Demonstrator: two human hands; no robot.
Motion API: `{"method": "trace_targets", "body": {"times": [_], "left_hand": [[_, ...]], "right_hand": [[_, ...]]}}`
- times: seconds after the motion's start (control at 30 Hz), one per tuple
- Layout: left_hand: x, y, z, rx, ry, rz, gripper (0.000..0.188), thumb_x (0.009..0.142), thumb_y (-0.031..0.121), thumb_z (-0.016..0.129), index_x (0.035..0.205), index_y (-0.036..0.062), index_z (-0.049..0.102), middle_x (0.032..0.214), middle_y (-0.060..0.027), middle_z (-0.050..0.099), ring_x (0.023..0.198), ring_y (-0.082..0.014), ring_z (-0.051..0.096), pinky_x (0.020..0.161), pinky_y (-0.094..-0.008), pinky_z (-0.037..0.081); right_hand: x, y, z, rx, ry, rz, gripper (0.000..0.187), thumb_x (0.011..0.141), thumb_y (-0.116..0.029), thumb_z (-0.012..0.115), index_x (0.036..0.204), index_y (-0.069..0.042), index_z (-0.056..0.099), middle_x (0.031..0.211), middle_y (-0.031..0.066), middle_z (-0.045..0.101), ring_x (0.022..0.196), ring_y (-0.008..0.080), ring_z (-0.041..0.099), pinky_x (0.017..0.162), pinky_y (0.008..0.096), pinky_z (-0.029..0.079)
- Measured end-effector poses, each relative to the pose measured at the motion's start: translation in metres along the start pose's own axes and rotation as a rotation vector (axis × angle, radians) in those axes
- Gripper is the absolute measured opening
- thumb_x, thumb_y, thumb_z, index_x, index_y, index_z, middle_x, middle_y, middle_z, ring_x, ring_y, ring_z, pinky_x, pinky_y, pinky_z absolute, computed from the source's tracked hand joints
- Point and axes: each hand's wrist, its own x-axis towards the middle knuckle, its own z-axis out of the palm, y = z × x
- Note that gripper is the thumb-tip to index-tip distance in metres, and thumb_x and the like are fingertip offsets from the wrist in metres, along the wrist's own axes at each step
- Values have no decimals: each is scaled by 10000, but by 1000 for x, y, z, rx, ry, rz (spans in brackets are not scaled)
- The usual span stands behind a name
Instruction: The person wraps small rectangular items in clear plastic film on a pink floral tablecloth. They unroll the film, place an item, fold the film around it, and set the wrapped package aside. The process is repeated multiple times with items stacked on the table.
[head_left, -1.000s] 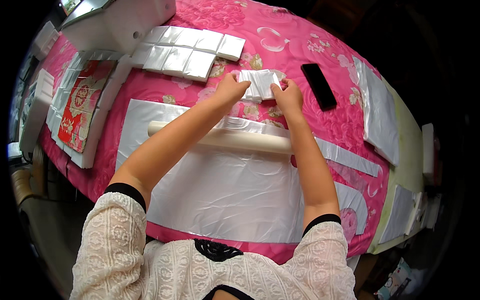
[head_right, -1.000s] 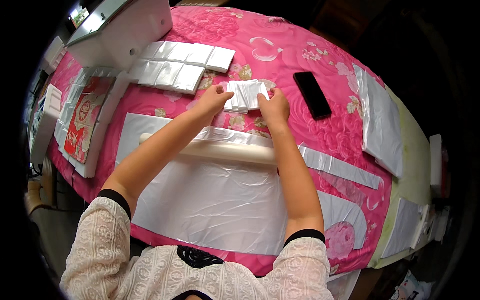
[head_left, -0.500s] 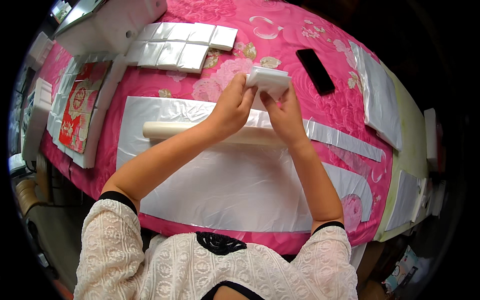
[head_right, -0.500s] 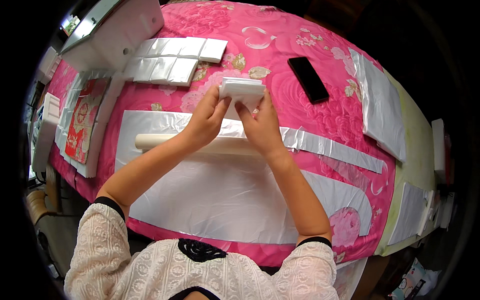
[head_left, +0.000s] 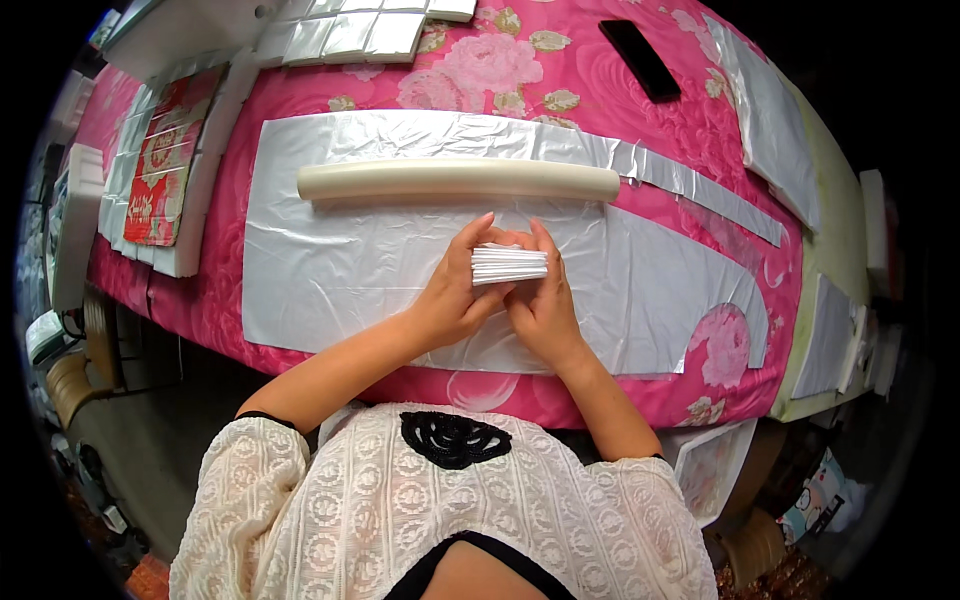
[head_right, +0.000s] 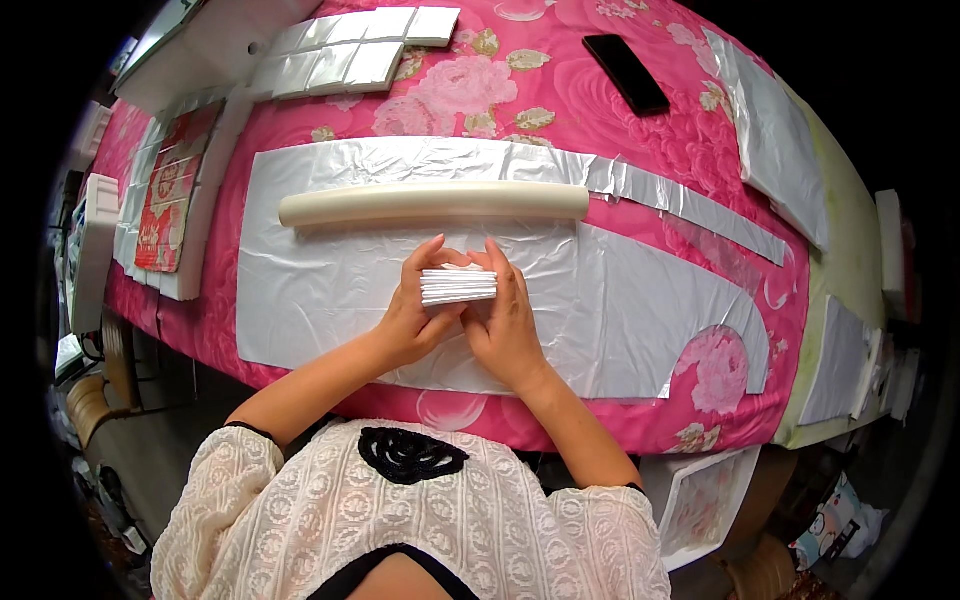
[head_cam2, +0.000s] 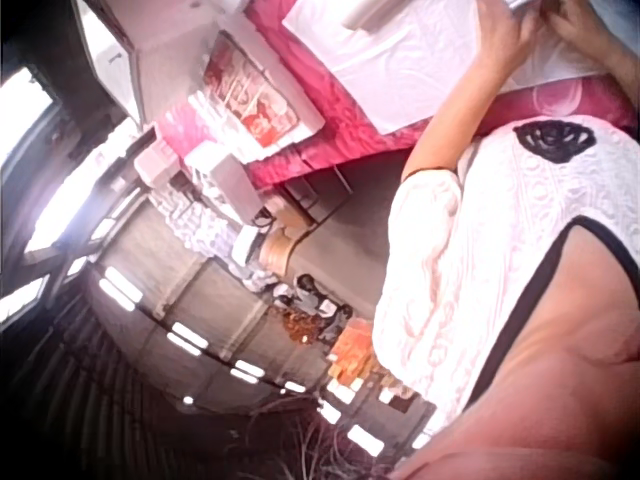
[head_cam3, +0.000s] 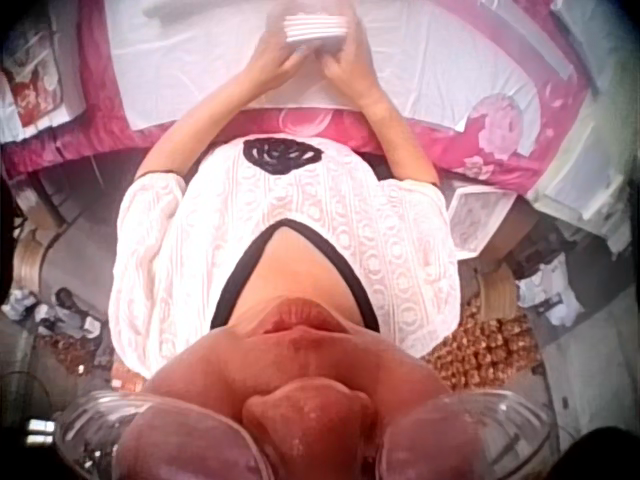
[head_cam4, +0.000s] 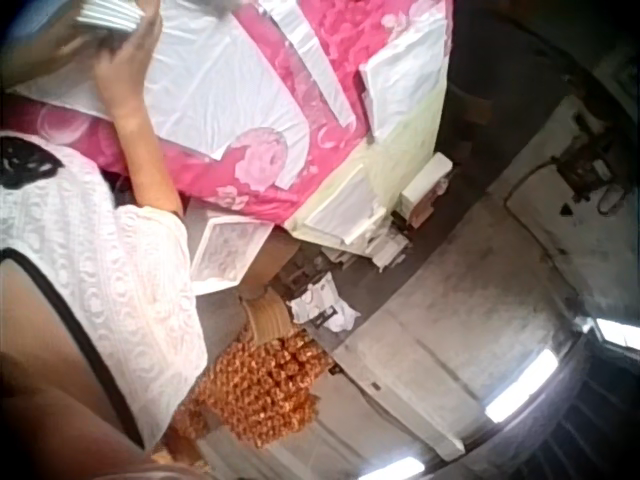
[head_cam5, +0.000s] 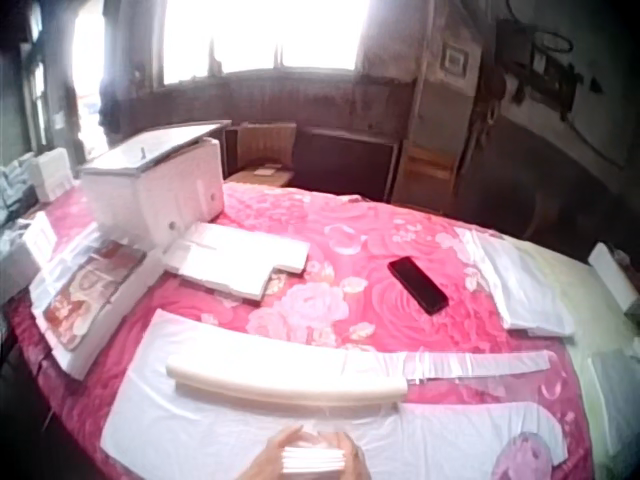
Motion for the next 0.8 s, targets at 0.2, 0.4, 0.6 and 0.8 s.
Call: {"method": "trace_targets", "body": {"times": [0.2,0.4,0.6,0.8], "left_hand": [[1,9,-12,99,7,-195,665,814,16,595,1359,29,214,1165,-186,476,1077,-267,500,940,-375,373],[0,11,-48,161,224,-23,660,756,25,631,1322,21,292,1293,-175,379,1130,-299,458,976,-393,356],[-25,2,-67,237,187,-101,631,759,59,641,1302,13,322,1285,-202,388,1140,-340,438,982,-407,348],[-29,3,-76,287,195,-110,630,749,58,647,1295,12,335,1300,-206,396,1177,-368,414,995,-406,339]], "right_hand": [[8,7,-5,-95,-63,99,325,754,20,621,1068,-25,554,1009,126,563,931,264,530,767,351,446],[103,1,-12,333,-62,224,163,858,-103,594,979,5,612,768,17,603,676,76,492,640,237,411],[252,27,17,325,-146,462,291,842,-182,623,1041,27,589,945,71,629,797,128,552,724,276,435],[295,47,41,-23,-119,509,402,721,-295,725,937,12,580,823,115,618,807,243,605,706,332,463]]}}
